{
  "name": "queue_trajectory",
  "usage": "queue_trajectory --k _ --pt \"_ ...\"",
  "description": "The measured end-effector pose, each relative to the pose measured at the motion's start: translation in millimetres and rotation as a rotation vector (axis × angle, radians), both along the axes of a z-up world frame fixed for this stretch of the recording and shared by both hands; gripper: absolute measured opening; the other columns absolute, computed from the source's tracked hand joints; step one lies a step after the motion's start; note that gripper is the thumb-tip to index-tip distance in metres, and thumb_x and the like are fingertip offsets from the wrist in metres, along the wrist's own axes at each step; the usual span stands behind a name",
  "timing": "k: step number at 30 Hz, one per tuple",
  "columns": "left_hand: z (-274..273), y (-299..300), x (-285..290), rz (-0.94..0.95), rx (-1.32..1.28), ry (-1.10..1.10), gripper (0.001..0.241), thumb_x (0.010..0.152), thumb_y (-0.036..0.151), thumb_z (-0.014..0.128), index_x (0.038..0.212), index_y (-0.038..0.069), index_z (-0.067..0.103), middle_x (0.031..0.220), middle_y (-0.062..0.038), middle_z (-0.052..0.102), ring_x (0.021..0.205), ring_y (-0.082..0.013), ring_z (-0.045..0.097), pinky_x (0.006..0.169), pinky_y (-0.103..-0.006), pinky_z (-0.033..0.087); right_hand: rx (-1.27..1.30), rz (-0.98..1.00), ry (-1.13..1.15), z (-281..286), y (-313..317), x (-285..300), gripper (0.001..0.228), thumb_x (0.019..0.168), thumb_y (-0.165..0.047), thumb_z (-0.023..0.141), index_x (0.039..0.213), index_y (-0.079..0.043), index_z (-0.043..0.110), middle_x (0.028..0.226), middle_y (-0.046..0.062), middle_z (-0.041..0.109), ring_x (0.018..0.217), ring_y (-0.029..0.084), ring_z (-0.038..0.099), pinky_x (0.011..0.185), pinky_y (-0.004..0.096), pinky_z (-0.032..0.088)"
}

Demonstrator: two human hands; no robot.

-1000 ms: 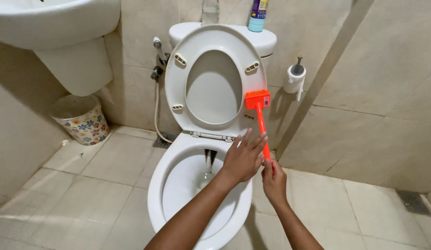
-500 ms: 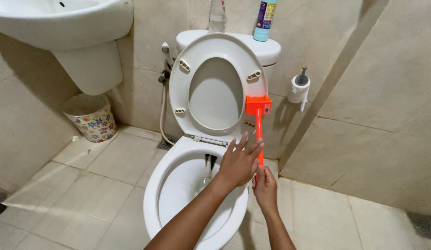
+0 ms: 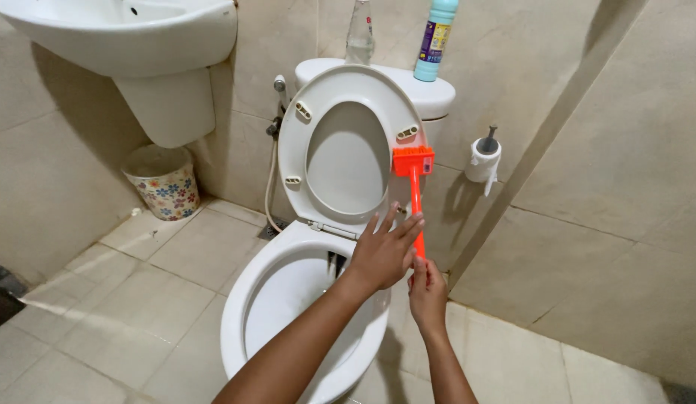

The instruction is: The person uses an orange toilet brush to scrub the inside of the toilet bowl, the underside of the toilet seat, and the rim. They then rinse the brush under a handheld bidet sprayer and place it on the floor before closing the toilet seat.

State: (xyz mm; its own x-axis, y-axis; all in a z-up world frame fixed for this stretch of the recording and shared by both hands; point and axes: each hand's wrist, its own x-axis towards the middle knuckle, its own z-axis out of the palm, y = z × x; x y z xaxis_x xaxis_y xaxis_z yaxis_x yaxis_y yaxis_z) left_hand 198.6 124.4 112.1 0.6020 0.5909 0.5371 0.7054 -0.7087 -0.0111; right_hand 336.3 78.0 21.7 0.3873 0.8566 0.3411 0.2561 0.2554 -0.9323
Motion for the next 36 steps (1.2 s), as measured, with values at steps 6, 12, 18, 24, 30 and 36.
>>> queue_trajectory --k 6,12,18,24,30,36 --pt "-1.3 1.6 1.7 0.040 0.097 0.054 0.062 0.097 0.040 0.057 0.154 0.016 0.045 0.165 0.002 0.037 0.153 -0.0363 0.028 0.119 -0.0582 0.029 -0.053 0.017 -0.005 0.3 5.7 9.0 0.040 0.108 -0.038 0.050 0.092 -0.004 0.065 0.058 -0.002 0.049 0.052 0.006 0.045 0.048 0.026 0.038" --pt "9.8 -2.2 -2.7 0.047 0.061 0.087 0.066 0.095 0.042 0.057 0.155 0.017 0.044 0.162 0.002 0.037 0.154 -0.0346 0.026 0.118 -0.0591 0.027 -0.039 0.057 -0.016 8.5 2.0 9.5 0.038 0.106 -0.038 0.050 0.094 -0.006 0.066 0.058 -0.002 0.050 0.052 0.006 0.045 0.048 0.027 0.037" --pt "1.1 4.7 2.7 0.046 0.033 0.104 0.064 0.098 0.043 0.055 0.154 0.016 0.044 0.163 0.001 0.037 0.154 -0.0370 0.022 0.118 -0.0606 0.024 -0.137 0.060 -0.055 -9.5 11.2 16.8 0.045 0.108 -0.041 0.047 0.089 -0.004 0.063 0.057 0.002 0.048 0.051 0.010 0.043 0.049 0.030 0.036" --pt "-18.5 -0.2 3.2 0.036 -0.034 0.154 0.062 0.096 0.043 0.057 0.152 0.016 0.046 0.162 0.001 0.038 0.155 -0.0373 0.020 0.118 -0.0640 0.022 -0.190 0.058 -0.166 -21.5 -0.8 13.4 0.046 0.107 -0.044 0.038 0.092 -0.006 0.058 0.057 0.005 0.052 0.051 0.012 0.051 0.051 0.033 0.044" --pt "-41.7 -8.2 -1.1 0.014 -0.059 0.121 0.066 0.094 0.041 0.058 0.154 0.016 0.046 0.162 0.000 0.039 0.155 -0.0374 0.020 0.119 -0.0648 0.020 -0.211 0.057 -0.112 -57.2 -6.6 9.9 0.049 0.107 -0.045 0.036 0.089 -0.004 0.056 0.057 0.003 0.052 0.051 0.012 0.051 0.050 0.033 0.045" --pt "-37.9 -5.0 2.0 0.012 -0.038 0.050 0.070 0.091 0.040 0.059 0.155 0.014 0.043 0.164 -0.001 0.036 0.152 -0.0396 0.020 0.117 -0.0642 0.020 -0.236 0.110 0.054 -24.6 -11.7 -3.1 0.046 0.107 -0.045 0.036 0.093 -0.009 0.060 0.055 0.002 0.044 0.046 0.012 0.042 0.044 0.032 0.038"
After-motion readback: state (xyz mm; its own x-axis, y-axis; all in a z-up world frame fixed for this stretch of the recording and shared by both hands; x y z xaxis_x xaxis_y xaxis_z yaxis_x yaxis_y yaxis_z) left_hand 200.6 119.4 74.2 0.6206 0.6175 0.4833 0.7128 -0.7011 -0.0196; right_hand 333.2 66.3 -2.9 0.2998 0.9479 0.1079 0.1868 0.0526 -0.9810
